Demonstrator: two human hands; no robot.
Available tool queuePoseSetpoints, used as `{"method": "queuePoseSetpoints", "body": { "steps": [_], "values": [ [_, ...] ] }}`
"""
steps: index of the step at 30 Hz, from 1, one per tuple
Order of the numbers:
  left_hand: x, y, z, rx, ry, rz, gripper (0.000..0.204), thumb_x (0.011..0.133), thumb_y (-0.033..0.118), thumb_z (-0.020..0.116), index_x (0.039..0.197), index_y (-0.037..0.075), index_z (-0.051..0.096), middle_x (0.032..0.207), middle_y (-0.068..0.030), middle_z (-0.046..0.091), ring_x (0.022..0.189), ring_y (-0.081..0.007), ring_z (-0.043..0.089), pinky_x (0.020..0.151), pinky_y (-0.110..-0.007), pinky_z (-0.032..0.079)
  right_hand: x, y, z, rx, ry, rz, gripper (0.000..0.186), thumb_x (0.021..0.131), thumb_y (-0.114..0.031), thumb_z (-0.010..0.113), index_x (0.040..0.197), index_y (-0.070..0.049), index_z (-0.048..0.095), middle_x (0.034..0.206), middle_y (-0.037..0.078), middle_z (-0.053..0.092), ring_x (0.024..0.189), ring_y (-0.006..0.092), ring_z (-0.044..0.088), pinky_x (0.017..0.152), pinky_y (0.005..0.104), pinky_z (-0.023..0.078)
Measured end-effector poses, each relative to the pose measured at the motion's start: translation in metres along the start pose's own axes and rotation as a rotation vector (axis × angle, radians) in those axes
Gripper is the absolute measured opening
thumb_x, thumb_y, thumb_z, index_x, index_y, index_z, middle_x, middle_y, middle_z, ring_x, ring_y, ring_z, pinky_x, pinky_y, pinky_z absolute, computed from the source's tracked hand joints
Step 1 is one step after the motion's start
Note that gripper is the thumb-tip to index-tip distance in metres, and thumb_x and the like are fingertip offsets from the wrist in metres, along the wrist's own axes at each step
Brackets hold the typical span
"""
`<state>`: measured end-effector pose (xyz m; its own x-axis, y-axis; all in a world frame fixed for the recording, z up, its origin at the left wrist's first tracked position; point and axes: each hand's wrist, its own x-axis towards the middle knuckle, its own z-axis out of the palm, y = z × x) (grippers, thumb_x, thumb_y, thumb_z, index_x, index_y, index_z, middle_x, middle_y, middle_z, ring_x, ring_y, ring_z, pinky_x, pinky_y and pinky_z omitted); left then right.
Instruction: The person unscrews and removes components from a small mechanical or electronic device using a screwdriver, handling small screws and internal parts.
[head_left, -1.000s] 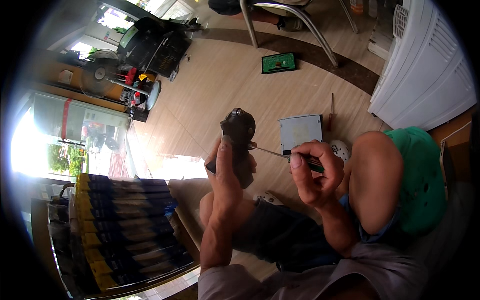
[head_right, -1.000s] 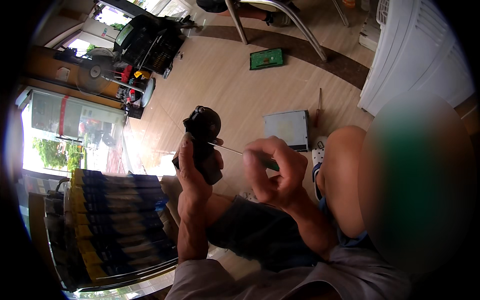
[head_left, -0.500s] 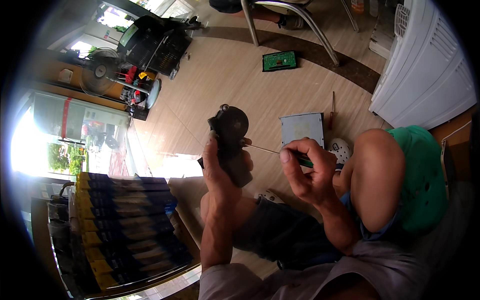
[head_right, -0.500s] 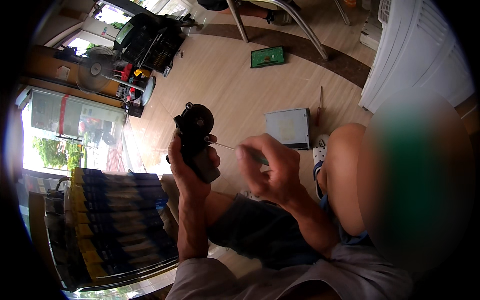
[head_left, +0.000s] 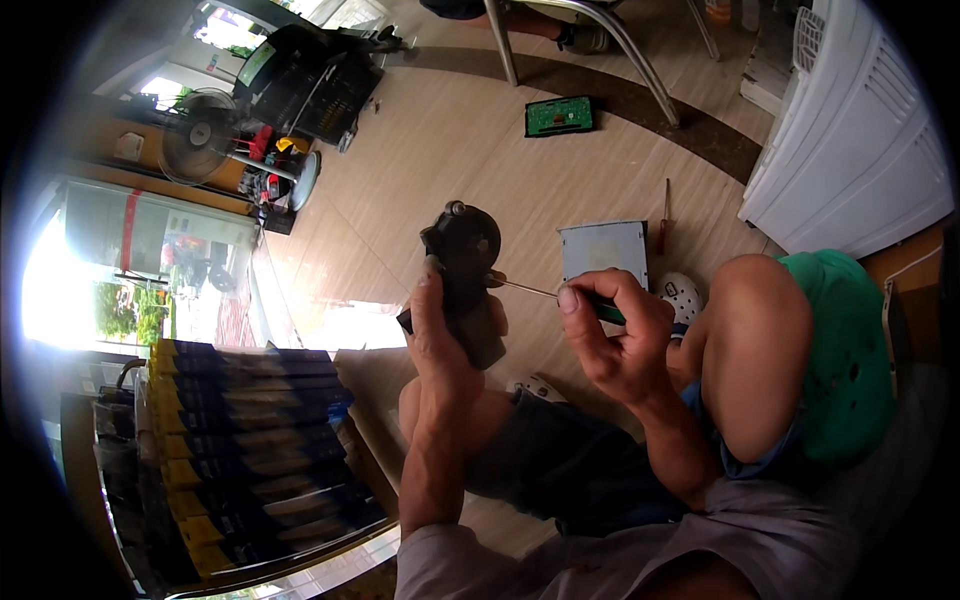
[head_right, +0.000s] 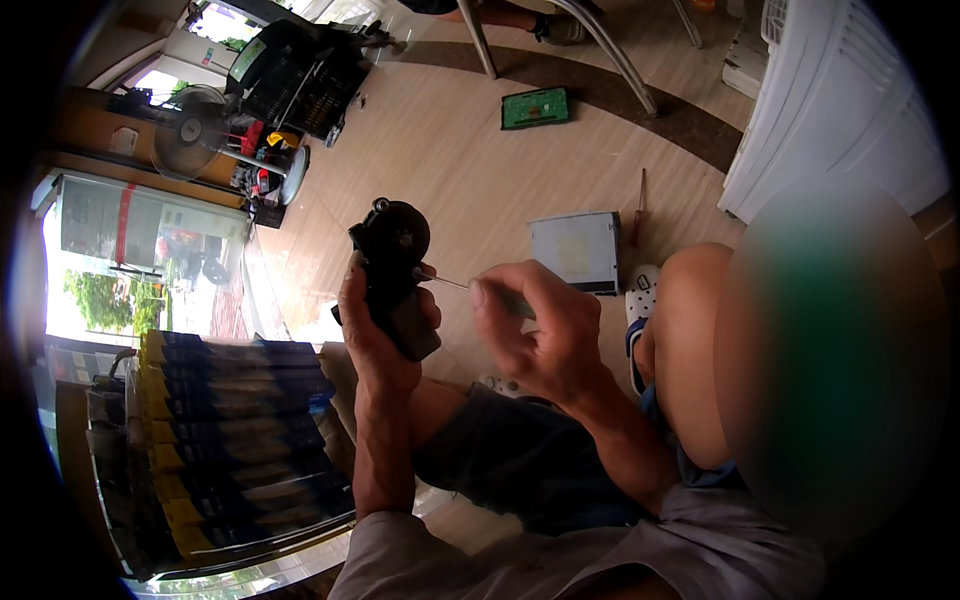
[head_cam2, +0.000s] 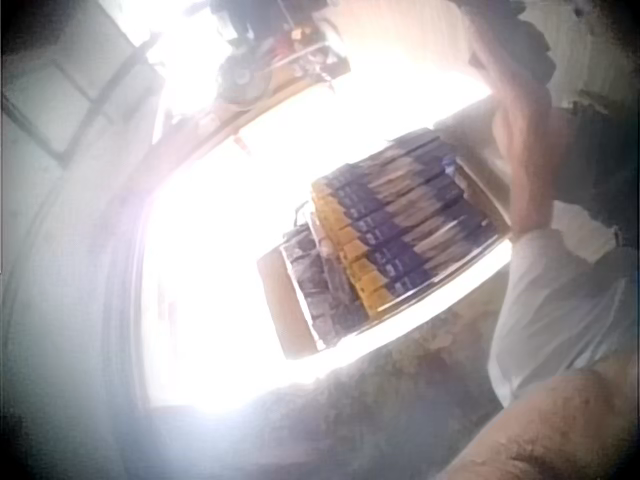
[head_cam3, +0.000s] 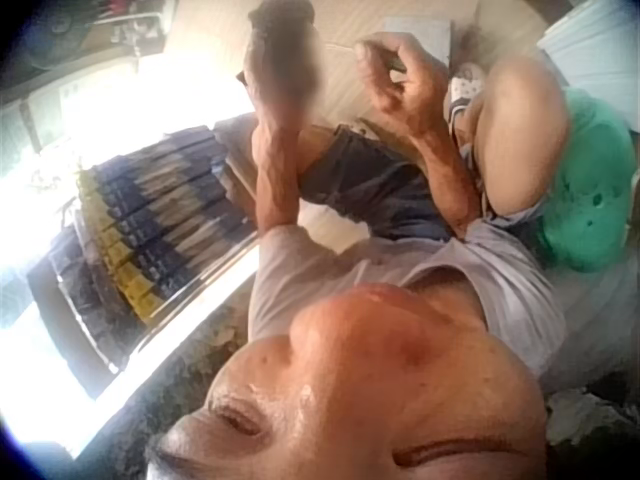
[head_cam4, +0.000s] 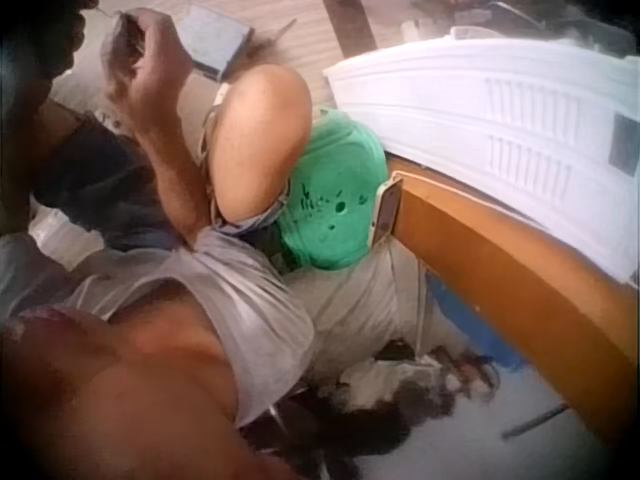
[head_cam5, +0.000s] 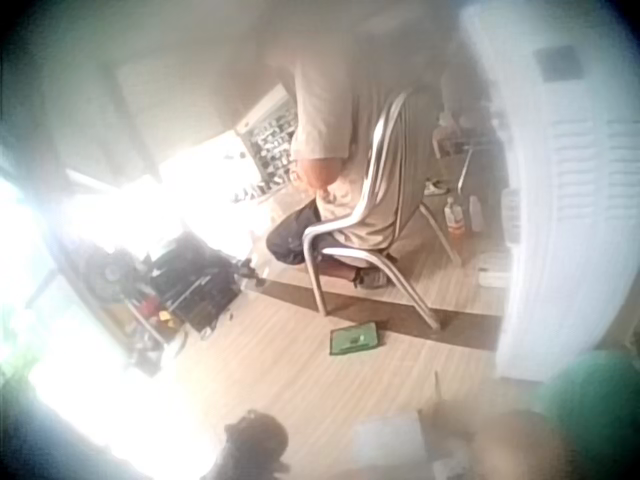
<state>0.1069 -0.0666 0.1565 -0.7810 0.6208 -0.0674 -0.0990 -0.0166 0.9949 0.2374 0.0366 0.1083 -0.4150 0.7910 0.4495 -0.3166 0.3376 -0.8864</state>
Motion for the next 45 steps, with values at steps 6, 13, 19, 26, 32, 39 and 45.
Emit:
{"method": "queuePoseSetpoints", "body": {
  "steps": [6,13,19,26,32,39,45],
  "values": [
    [0.001,-0.002,0.000,0.008,0.006,0.002,0.052,0.102,0.049,0.034,0.123,0.006,0.055,0.092,-0.0144,0.068,0.058,-0.0156,0.060,0.049,-0.028,0.048,0.001,0.002,0.000,-0.026,0.005,-0.025,0.009,0.088,-0.007,0.071,0.092,0.000,0.066,0.077,0.011,0.070,0.067,0.0181,0.069,0.061,0.0281,0.054],
    [0.003,-0.002,0.000,0.019,0.009,0.011,0.051,0.102,0.047,0.035,0.125,0.006,0.055,0.092,-0.0145,0.068,0.057,-0.0152,0.059,0.048,-0.028,0.047,0.001,0.002,0.000,-0.030,0.004,-0.017,0.009,0.088,-0.006,0.071,0.092,0.000,0.065,0.078,0.011,0.070,0.068,0.0188,0.070,0.061,0.0284,0.054],
    [0.003,-0.002,0.000,0.024,0.014,0.033,0.051,0.102,0.047,0.036,0.125,0.006,0.055,0.092,-0.0144,0.068,0.058,-0.0150,0.059,0.049,-0.028,0.047,0.003,0.004,0.000,-0.038,-0.008,-0.027,0.009,0.090,-0.006,0.070,0.092,0.001,0.065,0.077,0.008,0.070,0.066,0.0122,0.066,0.059,0.0248,0.051],
    [0.003,-0.004,-0.004,0.086,0.023,0.068,0.052,0.103,0.048,0.036,0.124,0.004,0.056,0.091,-0.0133,0.068,0.058,-0.0143,0.059,0.049,-0.027,0.046,0.002,0.005,-0.002,0.032,-0.099,0.168,0.014,0.093,-0.012,0.069,0.096,0.000,0.064,0.077,0.014,0.070,0.068,0.0196,0.071,0.059,0.0299,0.054],
    [-0.002,0.001,-0.002,0.085,0.085,0.073,0.045,0.104,0.036,0.041,0.117,-0.003,0.059,0.090,-0.0154,0.069,0.058,-0.0152,0.060,0.052,-0.028,0.047,0.003,-0.006,-0.008,-0.013,-0.273,0.275,0.012,0.095,-0.011,0.065,0.100,0.000,0.064,0.077,0.016,0.069,0.068,0.0244,0.071,0.060,0.0317,0.053],
    [-0.009,0.006,0.002,0.185,0.042,0.079,0.044,0.103,0.035,0.043,0.118,-0.004,0.059,0.090,-0.0140,0.068,0.061,-0.0141,0.060,0.056,-0.028,0.048,0.007,-0.009,-0.010,-0.027,-0.249,0.027,0.017,0.092,-0.005,0.067,0.107,-0.001,0.061,0.086,0.016,0.069,0.072,0.0301,0.071,0.061,0.0341,0.054],
    [-0.010,0.005,-0.003,0.162,0.059,0.076,0.045,0.103,0.036,0.045,0.118,-0.004,0.060,0.090,-0.0136,0.068,0.061,-0.0138,0.059,0.055,-0.028,0.047,0.007,-0.003,-0.009,-0.051,-0.265,-0.127,0.022,0.090,-0.003,0.068,0.110,-0.003,0.060,0.092,0.016,0.069,0.076,0.0305,0.071,0.062,0.0352,0.054]
  ]
}}
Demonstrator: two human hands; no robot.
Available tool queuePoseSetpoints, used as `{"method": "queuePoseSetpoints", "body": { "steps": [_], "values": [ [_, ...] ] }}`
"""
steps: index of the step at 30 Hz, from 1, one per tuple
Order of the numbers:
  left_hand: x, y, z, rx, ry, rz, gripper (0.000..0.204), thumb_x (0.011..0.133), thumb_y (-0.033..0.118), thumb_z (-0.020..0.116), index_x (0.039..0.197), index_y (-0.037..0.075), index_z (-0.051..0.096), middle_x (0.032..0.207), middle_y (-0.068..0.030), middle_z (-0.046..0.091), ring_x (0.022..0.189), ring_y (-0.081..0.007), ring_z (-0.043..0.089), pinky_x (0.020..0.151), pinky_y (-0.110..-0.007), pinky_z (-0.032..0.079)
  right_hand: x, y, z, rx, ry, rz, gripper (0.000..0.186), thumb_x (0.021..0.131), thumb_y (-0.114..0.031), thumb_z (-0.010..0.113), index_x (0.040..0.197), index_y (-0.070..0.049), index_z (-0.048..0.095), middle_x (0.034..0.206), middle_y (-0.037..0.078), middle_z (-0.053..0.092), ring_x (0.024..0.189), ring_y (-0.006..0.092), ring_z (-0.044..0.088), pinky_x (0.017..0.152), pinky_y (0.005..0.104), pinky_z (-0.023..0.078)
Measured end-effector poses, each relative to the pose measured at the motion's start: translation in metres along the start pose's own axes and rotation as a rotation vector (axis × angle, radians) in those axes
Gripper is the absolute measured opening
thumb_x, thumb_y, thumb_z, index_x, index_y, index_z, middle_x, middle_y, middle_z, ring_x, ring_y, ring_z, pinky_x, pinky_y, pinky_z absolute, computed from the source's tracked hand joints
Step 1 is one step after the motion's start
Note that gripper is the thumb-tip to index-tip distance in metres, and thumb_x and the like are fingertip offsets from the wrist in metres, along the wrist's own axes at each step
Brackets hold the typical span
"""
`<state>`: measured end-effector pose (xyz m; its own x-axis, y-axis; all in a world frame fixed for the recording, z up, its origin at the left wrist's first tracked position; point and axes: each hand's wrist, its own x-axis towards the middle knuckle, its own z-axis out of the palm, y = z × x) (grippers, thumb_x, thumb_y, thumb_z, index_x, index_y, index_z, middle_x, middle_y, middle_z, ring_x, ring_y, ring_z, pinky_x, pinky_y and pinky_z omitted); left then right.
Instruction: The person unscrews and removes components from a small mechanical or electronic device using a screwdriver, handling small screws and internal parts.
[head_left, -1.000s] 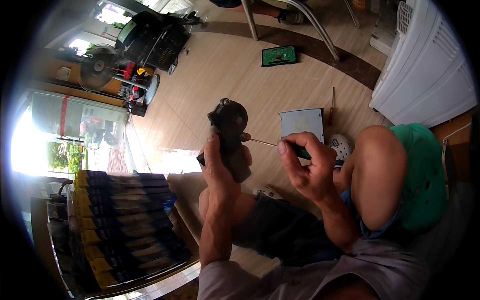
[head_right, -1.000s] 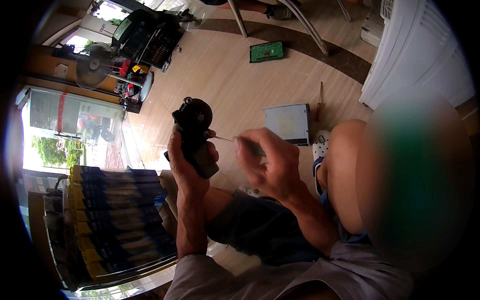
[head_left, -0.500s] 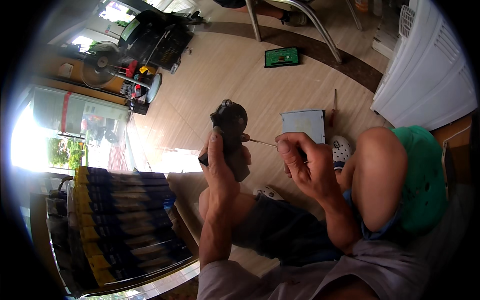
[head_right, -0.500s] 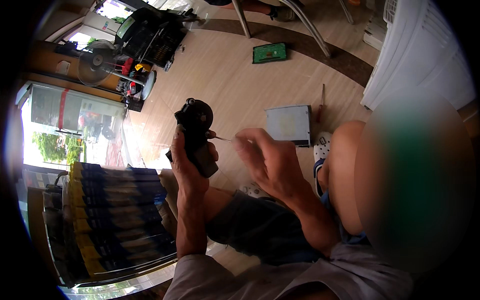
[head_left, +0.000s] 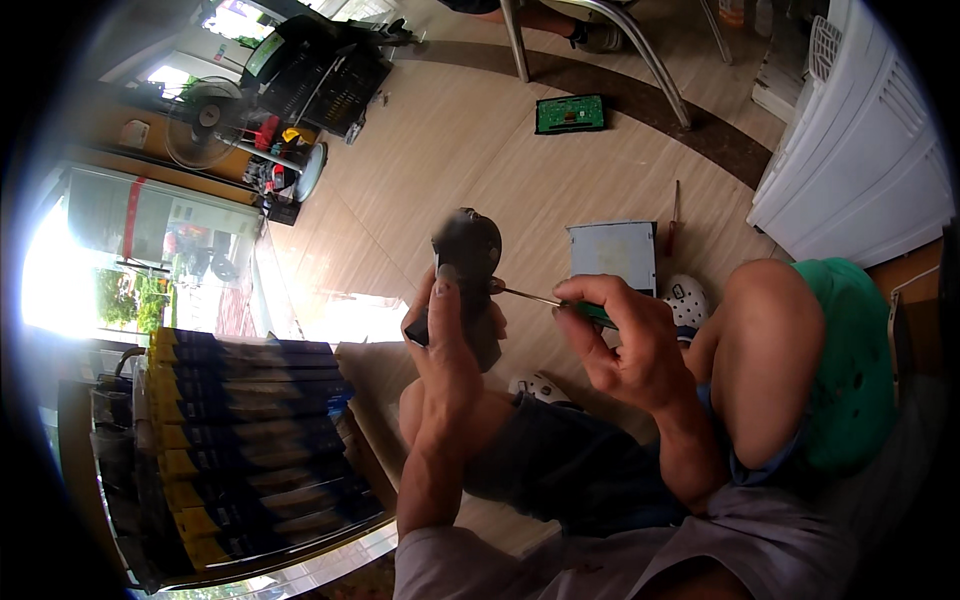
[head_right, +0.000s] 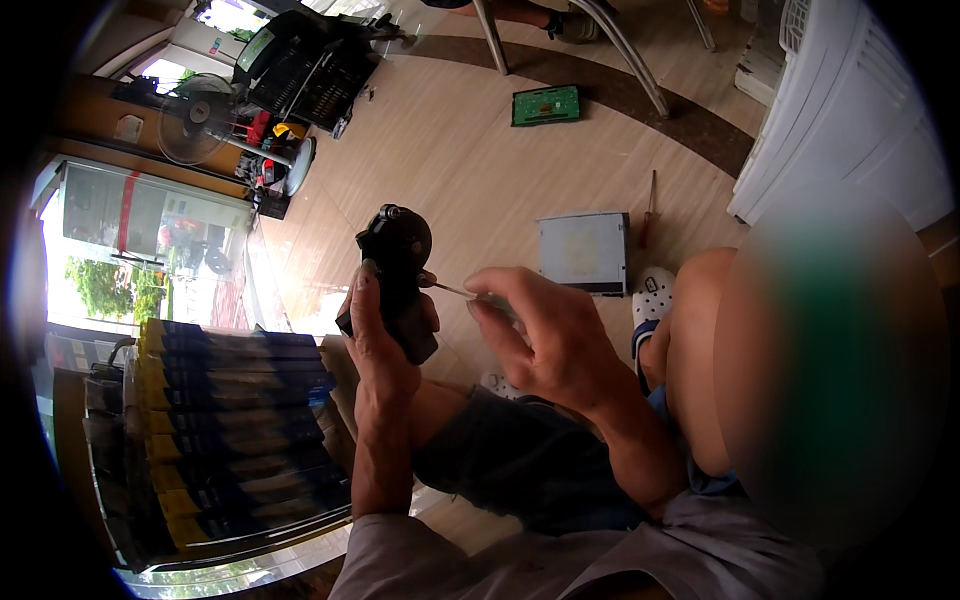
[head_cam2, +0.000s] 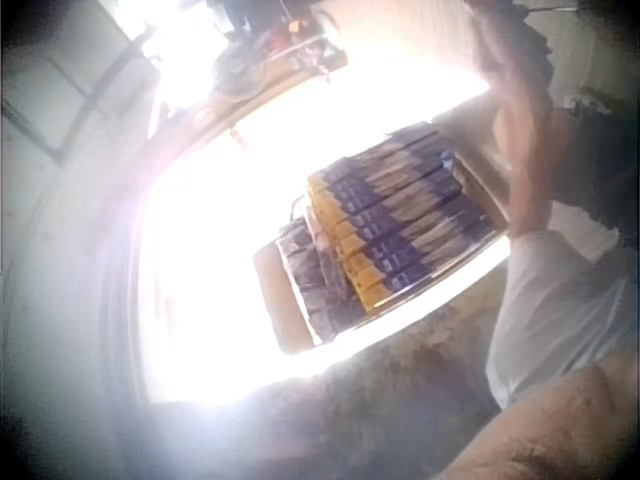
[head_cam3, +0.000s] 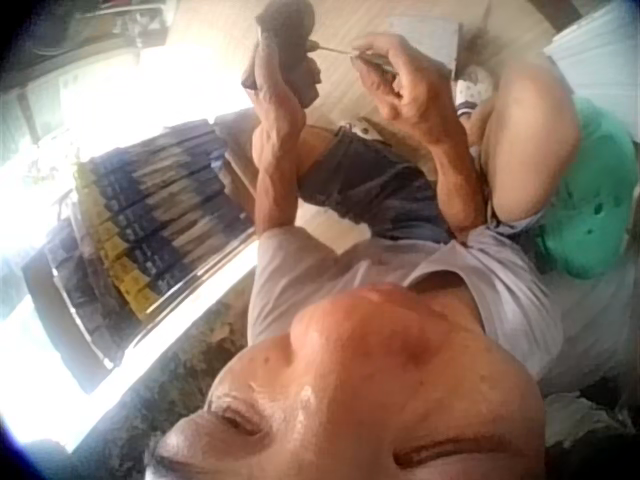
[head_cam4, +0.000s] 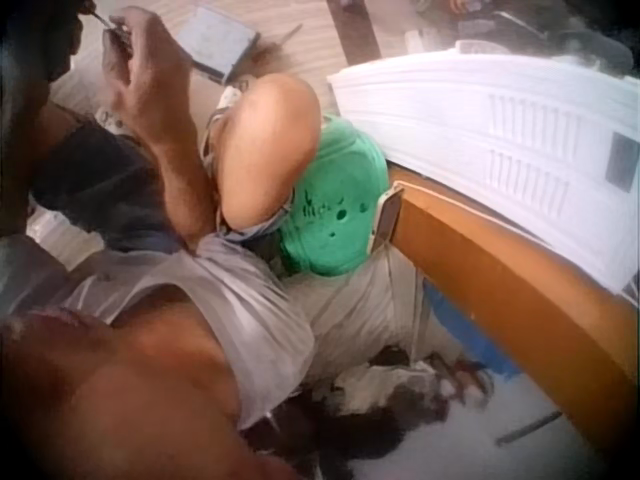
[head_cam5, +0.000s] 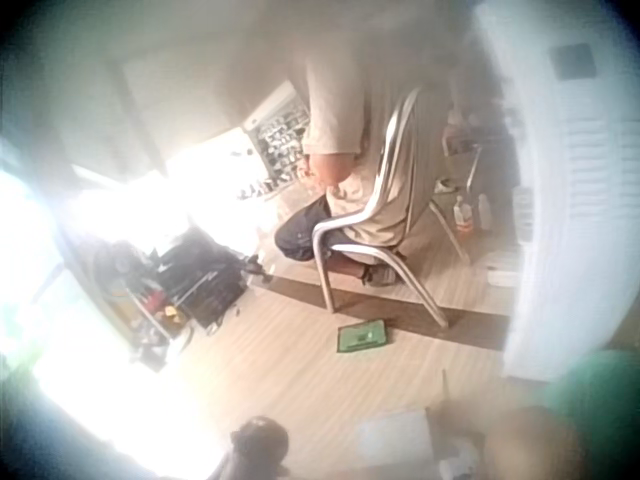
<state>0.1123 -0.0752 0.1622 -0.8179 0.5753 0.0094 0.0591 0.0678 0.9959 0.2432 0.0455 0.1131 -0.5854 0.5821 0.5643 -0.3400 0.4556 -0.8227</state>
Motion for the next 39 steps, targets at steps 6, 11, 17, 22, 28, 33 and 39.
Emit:
{"method": "queuePoseSetpoints", "body": {
  "steps": [6,11,17,22,28,33,39],
  "values": [
    [0.000,0.003,0.002,0.005,0.002,0.006,0.047,0.103,0.037,0.043,0.119,-0.004,0.060,0.089,-0.0133,0.067,0.060,-0.0138,0.058,0.054,-0.028,0.046,-0.002,-0.007,-0.003,-0.005,0.011,0.199,0.021,0.091,-0.004,0.067,0.110,-0.002,0.060,0.088,0.016,0.068,0.071,0.0287,0.070,0.059,0.0355,0.054],
    [-0.003,0.002,0.006,0.049,0.012,0.013,0.053,0.102,0.048,0.037,0.118,0.002,0.060,0.089,-0.0112,0.068,0.058,-0.0130,0.058,0.050,-0.026,0.044,-0.004,-0.007,0.005,0.041,0.163,0.082,0.018,0.093,-0.007,0.064,0.109,0.000,0.059,0.077,0.016,0.067,0.064,0.0275,0.069,0.058,0.0341,0.054],
    [0.001,0.002,0.006,0.050,0.012,0.012,0.056,0.101,0.051,0.035,0.117,0.004,0.060,0.088,-0.0097,0.067,0.059,-0.0126,0.057,0.051,-0.026,0.043,-0.004,-0.008,-0.004,0.068,0.014,0.202,0.019,0.091,-0.007,0.065,0.108,-0.001,0.060,0.080,0.013,0.067,0.062,0.0249,0.067,0.057,0.0328,0.054],
    [0.001,-0.003,0.005,0.034,0.007,0.003,0.055,0.102,0.050,0.035,0.117,0.004,0.060,0.089,-0.0102,0.067,0.058,-0.0126,0.058,0.050,-0.026,0.043,-0.003,-0.002,0.004,0.017,0.107,0.065,0.021,0.091,-0.007,0.065,0.110,-0.001,0.059,0.072,0.013,0.065,0.059,0.0240,0.066,0.054,0.0315,0.051],
    [0.002,-0.002,0.008,0.041,0.003,0.013,0.055,0.102,0.049,0.034,0.117,0.003,0.060,0.090,-0.0107,0.067,0.058,-0.0128,0.058,0.050,-0.026,0.043,-0.006,-0.003,-0.003,0.065,0.054,0.163,0.024,0.091,-0.004,0.063,0.114,0.000,0.058,0.071,0.012,0.065,0.060,0.0234,0.067,0.053,0.0319,0.051],
    [0.003,-0.001,0.006,0.016,-0.010,0.021,0.055,0.102,0.050,0.033,0.118,0.003,0.059,0.091,-0.0106,0.067,0.058,-0.0130,0.058,0.050,-0.026,0.044,-0.004,0.000,0.004,0.036,0.123,0.036,0.024,0.090,-0.005,0.064,0.113,0.000,0.059,0.071,0.012,0.065,0.059,0.0230,0.066,0.052,0.0321,0.050],
    [0.002,-0.001,0.008,0.020,-0.013,0.025,0.056,0.101,0.049,0.032,0.119,0.003,0.059,0.092,-0.0105,0.066,0.059,-0.0132,0.057,0.051,-0.026,0.044,-0.003,-0.007,-0.001,0.055,0.099,0.096,0.020,0.090,-0.004,0.064,0.109,0.001,0.061,0.075,0.013,0.066,0.059,0.0226,0.066,0.054,0.0311,0.051]
  ]
}}
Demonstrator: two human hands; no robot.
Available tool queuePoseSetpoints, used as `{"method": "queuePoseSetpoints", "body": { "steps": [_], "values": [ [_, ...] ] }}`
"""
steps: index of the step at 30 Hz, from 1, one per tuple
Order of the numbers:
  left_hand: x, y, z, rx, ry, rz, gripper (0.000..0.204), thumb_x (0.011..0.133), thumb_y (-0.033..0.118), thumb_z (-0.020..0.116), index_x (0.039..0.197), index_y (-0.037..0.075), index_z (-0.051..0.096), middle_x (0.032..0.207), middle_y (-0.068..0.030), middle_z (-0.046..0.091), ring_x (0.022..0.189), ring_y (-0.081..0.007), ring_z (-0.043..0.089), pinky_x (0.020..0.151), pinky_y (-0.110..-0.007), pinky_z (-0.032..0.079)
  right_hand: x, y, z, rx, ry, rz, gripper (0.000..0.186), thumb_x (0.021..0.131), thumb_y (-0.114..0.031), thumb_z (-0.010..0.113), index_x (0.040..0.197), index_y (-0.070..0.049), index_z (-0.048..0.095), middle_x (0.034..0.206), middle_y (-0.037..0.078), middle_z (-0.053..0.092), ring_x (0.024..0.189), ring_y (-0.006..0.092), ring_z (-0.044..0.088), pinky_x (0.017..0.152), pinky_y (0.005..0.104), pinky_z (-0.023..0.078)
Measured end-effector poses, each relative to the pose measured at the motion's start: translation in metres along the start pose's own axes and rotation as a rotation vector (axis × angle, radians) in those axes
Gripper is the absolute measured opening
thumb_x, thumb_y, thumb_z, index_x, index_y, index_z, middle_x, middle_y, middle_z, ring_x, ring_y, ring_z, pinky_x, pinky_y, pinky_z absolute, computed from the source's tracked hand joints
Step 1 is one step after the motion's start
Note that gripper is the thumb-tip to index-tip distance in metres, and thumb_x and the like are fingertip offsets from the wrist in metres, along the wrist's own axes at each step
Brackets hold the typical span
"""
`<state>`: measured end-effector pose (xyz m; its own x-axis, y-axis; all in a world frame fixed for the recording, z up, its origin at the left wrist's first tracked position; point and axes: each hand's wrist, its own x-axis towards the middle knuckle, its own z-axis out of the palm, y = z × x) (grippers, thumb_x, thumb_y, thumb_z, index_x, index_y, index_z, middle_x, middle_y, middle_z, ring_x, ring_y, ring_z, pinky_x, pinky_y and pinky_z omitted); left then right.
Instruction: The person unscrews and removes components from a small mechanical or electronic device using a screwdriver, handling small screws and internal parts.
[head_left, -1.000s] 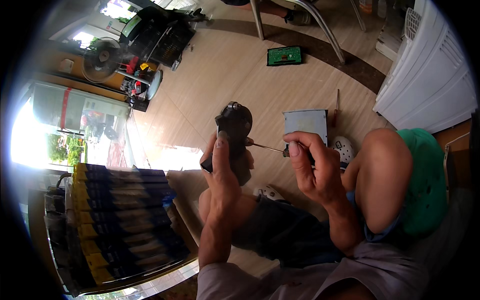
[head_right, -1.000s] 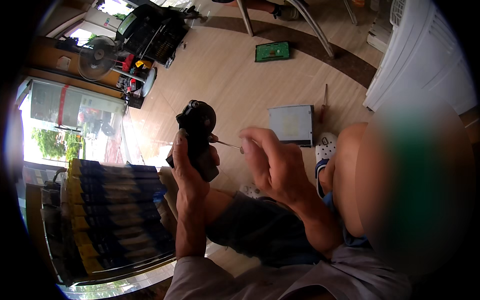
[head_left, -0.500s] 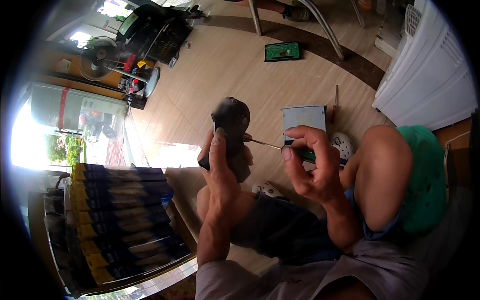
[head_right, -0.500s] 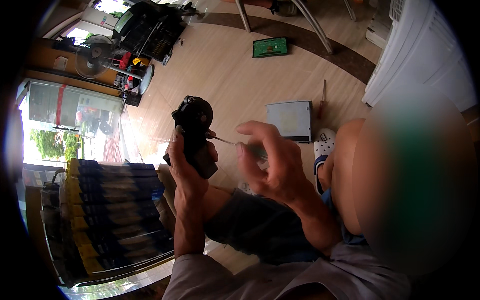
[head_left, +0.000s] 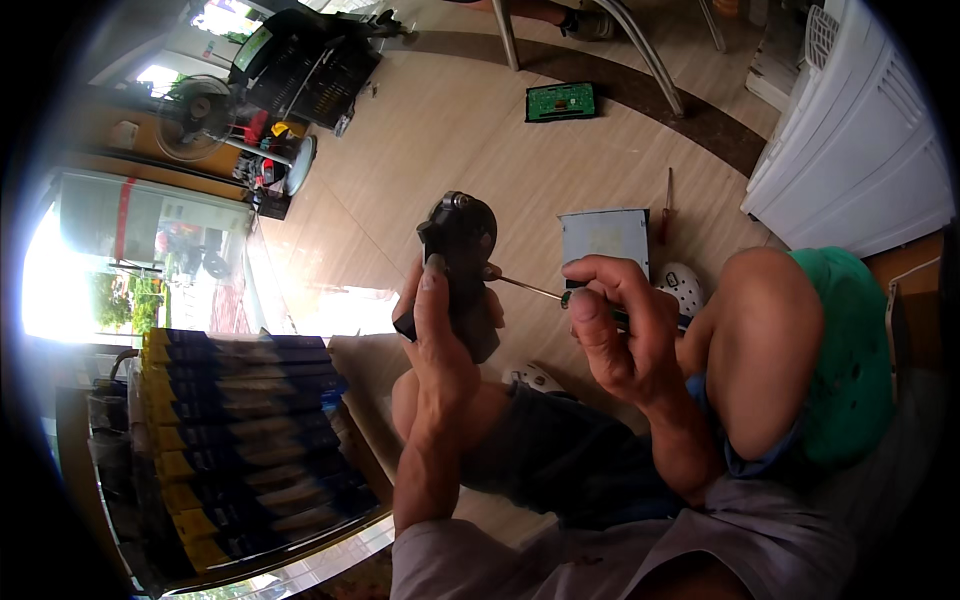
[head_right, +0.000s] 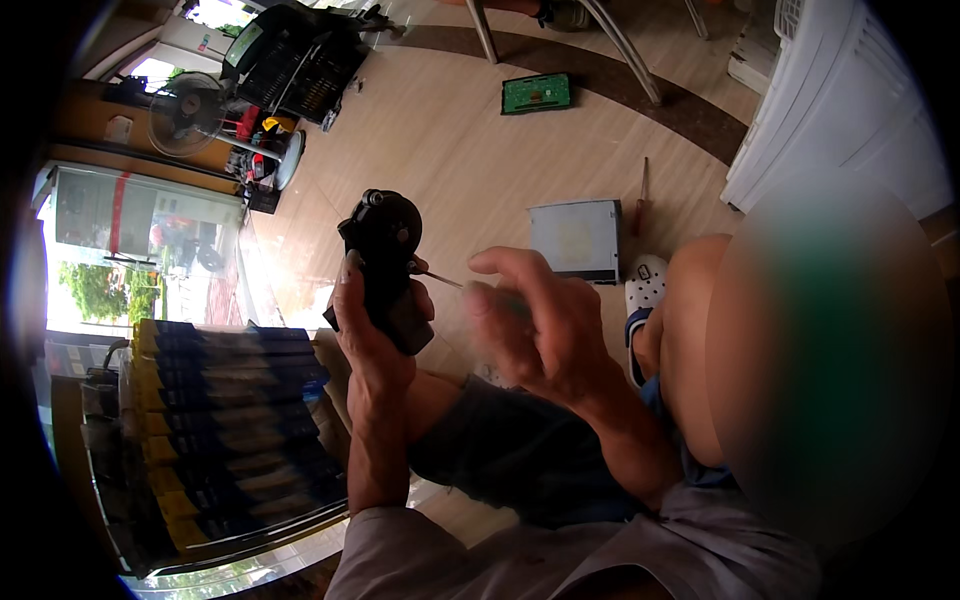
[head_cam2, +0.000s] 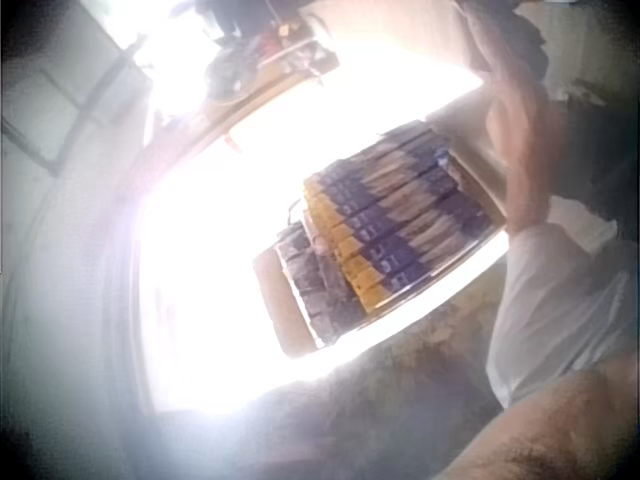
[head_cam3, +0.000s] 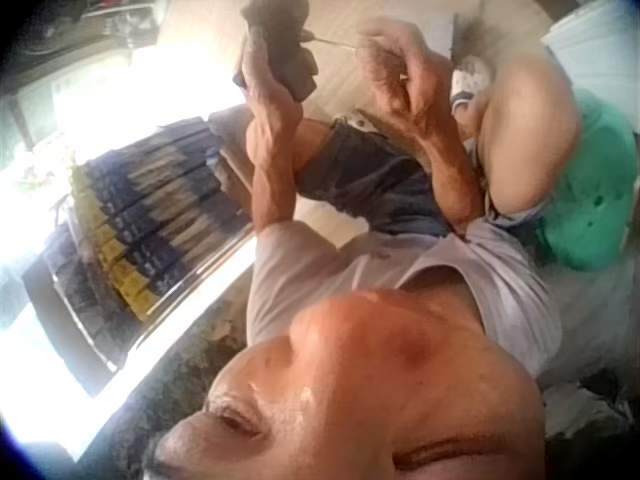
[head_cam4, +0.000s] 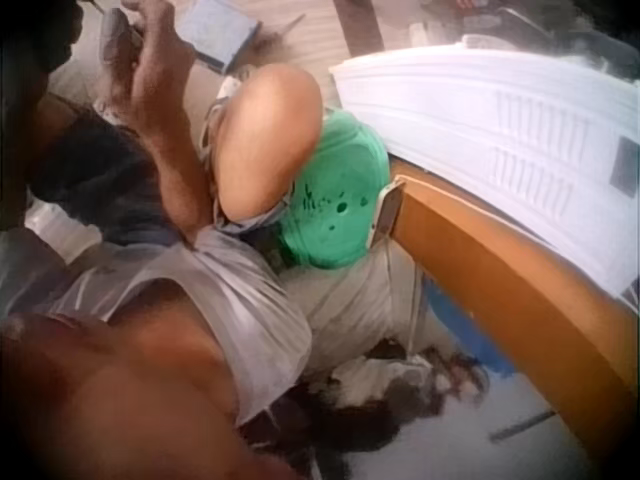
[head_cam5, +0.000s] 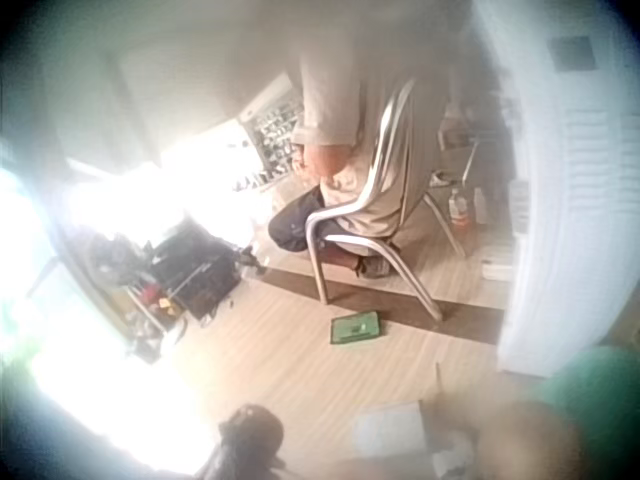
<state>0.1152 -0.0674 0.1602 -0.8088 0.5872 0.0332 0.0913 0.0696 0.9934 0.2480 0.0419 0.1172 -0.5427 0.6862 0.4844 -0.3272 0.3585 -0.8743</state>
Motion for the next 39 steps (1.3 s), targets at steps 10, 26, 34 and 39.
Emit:
{"method": "queuePoseSetpoints", "body": {
  "steps": [10,26,34,39],
  "values": [
    [-0.002,-0.002,-0.004,-0.018,0.001,0.001,0.056,0.101,0.049,0.031,0.119,0.004,0.059,0.091,-0.0107,0.067,0.059,-0.0130,0.057,0.051,-0.027,0.044,-0.004,0.003,0.002,0.028,0.002,0.025,0.019,0.090,-0.005,0.066,0.108,0.001,0.062,0.073,0.011,0.066,0.057,0.0187,0.065,0.052,0.0291,0.049],
    [-0.001,-0.002,-0.001,0.024,-0.002,-0.006,0.056,0.101,0.050,0.032,0.118,0.004,0.059,0.090,-0.0100,0.067,0.059,-0.0129,0.057,0.051,-0.027,0.044,-0.001,0.004,0.000,-0.006,0.000,-0.010,0.019,0.088,-0.003,0.066,0.106,0.001,0.061,0.068,0.009,0.064,0.054,0.0191,0.064,0.054,0.0290,0.051],
    [-0.001,-0.001,-0.002,-0.052,-0.020,0.001,0.049,0.102,0.041,0.038,0.119,0.000,0.058,0.090,-0.0131,0.067,0.060,-0.0137,0.059,0.052,-0.027,0.045,-0.002,0.005,0.005,-0.020,0.073,-0.065,0.022,0.085,0.000,0.068,0.106,0.001,0.062,0.074,0.009,0.066,0.061,0.0186,0.067,0.056,0.0283,0.052],
    [-0.001,-0.002,-0.005,-0.072,-0.029,0.005,0.046,0.102,0.037,0.040,0.119,-0.003,0.058,0.091,-0.0150,0.067,0.061,-0.0142,0.060,0.053,-0.027,0.047,-0.001,0.004,0.005,-0.021,0.071,-0.095,0.026,0.082,0.002,0.070,0.107,0.001,0.062,0.080,0.010,0.067,0.064,0.0186,0.068,0.059,0.0287,0.054]
  ]
}}
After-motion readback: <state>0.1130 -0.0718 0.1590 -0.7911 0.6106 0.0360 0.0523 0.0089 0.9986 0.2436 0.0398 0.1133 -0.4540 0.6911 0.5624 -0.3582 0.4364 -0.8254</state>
